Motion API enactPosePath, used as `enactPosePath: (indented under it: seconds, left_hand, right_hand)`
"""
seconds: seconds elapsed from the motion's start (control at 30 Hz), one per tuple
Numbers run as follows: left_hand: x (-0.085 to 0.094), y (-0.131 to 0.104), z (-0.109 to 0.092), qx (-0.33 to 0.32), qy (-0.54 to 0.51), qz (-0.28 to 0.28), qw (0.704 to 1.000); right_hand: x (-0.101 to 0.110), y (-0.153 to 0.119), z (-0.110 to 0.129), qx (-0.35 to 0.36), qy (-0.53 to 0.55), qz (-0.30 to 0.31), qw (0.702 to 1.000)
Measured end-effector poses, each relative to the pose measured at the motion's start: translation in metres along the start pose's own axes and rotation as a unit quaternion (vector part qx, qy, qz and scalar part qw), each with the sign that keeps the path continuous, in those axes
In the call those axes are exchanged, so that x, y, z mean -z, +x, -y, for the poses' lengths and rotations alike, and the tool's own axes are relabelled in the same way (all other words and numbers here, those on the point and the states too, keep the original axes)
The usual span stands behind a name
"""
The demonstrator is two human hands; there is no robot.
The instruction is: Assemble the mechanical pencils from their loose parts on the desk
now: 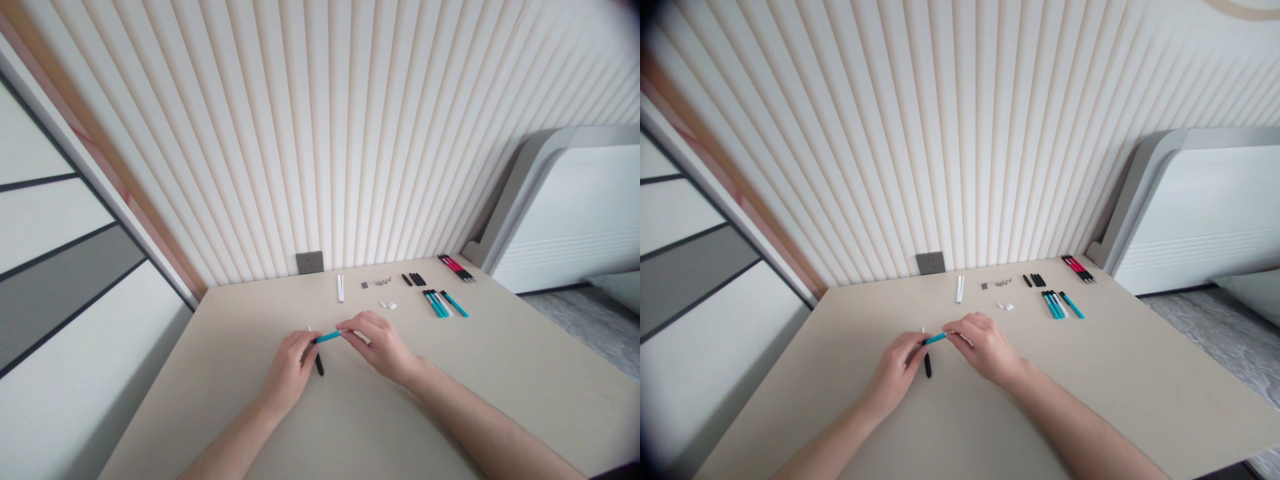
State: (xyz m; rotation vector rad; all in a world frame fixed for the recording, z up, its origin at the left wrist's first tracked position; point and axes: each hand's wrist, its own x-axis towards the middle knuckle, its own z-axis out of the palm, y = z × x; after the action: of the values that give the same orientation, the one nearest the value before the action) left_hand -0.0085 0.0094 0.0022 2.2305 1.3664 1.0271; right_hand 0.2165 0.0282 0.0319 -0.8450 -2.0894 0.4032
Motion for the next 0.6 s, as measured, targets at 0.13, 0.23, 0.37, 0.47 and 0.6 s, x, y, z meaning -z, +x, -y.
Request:
enactPosePath:
  seconds: [0.13,0.23,0.37,0.47,0.6]
  left_hand:
    - [0.0001,-0.0001,0.0003,-0.005,0.004,0.001,1.000]
    - [0.0002,-0.0007,-0.0001,-0.012,0.001,0.003,1.000]
    - [0.0016,-0.0014,-0.0018,-0.027,-0.006,-0.002,1.000]
    - [0.0028,-0.0013,-0.0030,-0.038,-0.005,-0.012,0.999]
    - [0.0029,-0.0010,-0.0035,-0.039,-0.005,-0.009,0.999]
  right_hand:
    - [-0.0026,-0.0012,0.0009,0.064,-0.020,-0.014,0.998]
    - [-0.0031,-0.0018,0.0029,0.090,-0.027,-0.023,0.995]
    - [-0.0017,-0.0016,0.0046,0.100,-0.035,-0.006,0.994]
    - [-0.0009,-0.0015,0.0035,0.102,-0.048,0.008,0.994]
    - [0.0003,-0.0025,0.0035,0.105,-0.055,0.014,0.993]
